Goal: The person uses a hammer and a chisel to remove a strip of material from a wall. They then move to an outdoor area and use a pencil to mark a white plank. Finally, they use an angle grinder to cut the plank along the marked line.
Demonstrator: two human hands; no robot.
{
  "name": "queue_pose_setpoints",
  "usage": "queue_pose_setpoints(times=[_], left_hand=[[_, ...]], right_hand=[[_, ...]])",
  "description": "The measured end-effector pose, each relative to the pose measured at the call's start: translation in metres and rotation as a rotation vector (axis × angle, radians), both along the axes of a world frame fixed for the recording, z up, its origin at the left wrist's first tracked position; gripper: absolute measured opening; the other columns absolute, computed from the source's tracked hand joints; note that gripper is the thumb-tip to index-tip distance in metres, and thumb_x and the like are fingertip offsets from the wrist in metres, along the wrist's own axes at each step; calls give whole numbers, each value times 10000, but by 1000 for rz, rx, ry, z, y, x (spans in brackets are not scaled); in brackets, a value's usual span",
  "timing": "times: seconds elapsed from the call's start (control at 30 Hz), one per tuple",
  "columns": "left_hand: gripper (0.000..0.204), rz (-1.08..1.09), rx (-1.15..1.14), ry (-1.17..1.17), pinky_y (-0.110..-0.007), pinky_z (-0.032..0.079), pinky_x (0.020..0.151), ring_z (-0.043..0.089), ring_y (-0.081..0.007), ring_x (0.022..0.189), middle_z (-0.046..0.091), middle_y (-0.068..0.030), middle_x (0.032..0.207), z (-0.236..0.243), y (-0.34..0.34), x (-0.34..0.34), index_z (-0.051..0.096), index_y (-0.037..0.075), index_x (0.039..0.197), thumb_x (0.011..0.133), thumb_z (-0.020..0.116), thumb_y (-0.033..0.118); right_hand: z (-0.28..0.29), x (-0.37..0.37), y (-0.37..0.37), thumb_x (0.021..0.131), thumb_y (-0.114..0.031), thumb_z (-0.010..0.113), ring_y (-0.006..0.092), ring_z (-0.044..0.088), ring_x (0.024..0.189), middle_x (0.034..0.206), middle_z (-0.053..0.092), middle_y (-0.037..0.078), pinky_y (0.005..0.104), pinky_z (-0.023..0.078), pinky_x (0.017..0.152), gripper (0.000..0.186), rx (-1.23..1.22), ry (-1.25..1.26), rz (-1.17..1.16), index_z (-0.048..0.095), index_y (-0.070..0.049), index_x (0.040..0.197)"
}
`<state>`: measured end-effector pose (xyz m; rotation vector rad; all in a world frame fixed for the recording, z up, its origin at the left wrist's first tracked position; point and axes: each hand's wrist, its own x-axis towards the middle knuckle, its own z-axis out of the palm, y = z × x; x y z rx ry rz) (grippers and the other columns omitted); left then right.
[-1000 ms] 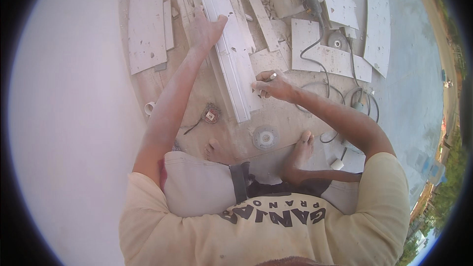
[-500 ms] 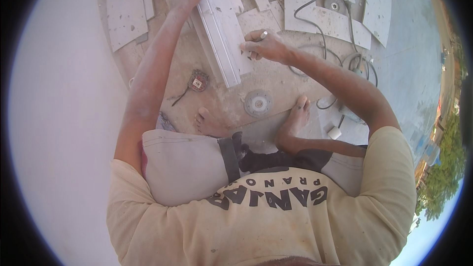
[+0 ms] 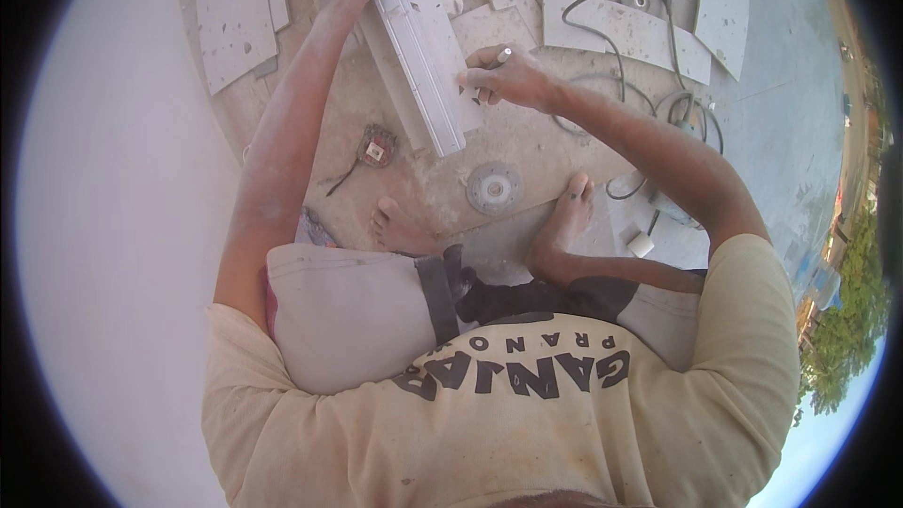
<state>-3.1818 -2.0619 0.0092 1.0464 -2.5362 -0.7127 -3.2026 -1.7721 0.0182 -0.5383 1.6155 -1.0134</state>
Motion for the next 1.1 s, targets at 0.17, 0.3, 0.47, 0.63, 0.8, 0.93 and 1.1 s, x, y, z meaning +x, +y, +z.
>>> queue_pose_setpoints(times=[0.17,0.3,0.47,0.63,0.8,0.93,1.1], left_hand=[[932,-8,-80,7,-436,223,1234,248,-397,1499,308,-280,1591,-10,-2,-2,335,-43,1528,824,717,435],[966,-5,-155,18,-424,198,1244,214,-389,1513,266,-271,1612,-14,-7,0,293,-38,1546,815,725,422],[981,-19,-88,94,-437,190,1248,206,-392,1516,251,-266,1620,0,2,1,276,-30,1556,805,730,410],[980,4,-71,-7,-444,194,1246,208,-398,1513,252,-269,1619,-4,-2,0,285,-30,1552,800,732,410],[971,-5,-55,5,-451,199,1243,223,-404,1504,272,-280,1603,-2,-3,-3,292,-40,1544,804,727,414],[963,-20,-95,20,-456,206,1239,239,-410,1495,290,-286,1590,-3,-3,-1,298,-45,1538,808,724,415],[953,-29,-133,28,-463,215,1234,259,-416,1485,313,-294,1573,-7,-2,-5,305,-50,1531,811,720,417]], right_hand=[[-1,-2,2,918,-334,703,144,637,680,730,667,66,293,513,615,310,17,37,28,697,-24,901],[8,0,-2,918,-327,707,147,643,683,737,676,70,290,521,625,301,28,54,26,704,-26,904],[5,0,-1,920,-322,706,144,643,683,737,675,67,289,523,624,299,47,26,5,704,-23,904],[3,-2,-1,945,-328,707,103,640,730,822,686,21,263,530,645,287,79,8,36,738,-43,958],[3,-1,-1,946,-315,707,102,641,728,828,689,21,261,530,644,278,91,31,25,739,-39,964],[5,-1,-1,942,-319,711,102,638,726,821,687,22,261,526,639,284,77,25,24,734,-36,950],[5,-2,0,939,-330,713,101,634,722,801,679,22,261,524,638,291,80,36,28,728,-40,932]])
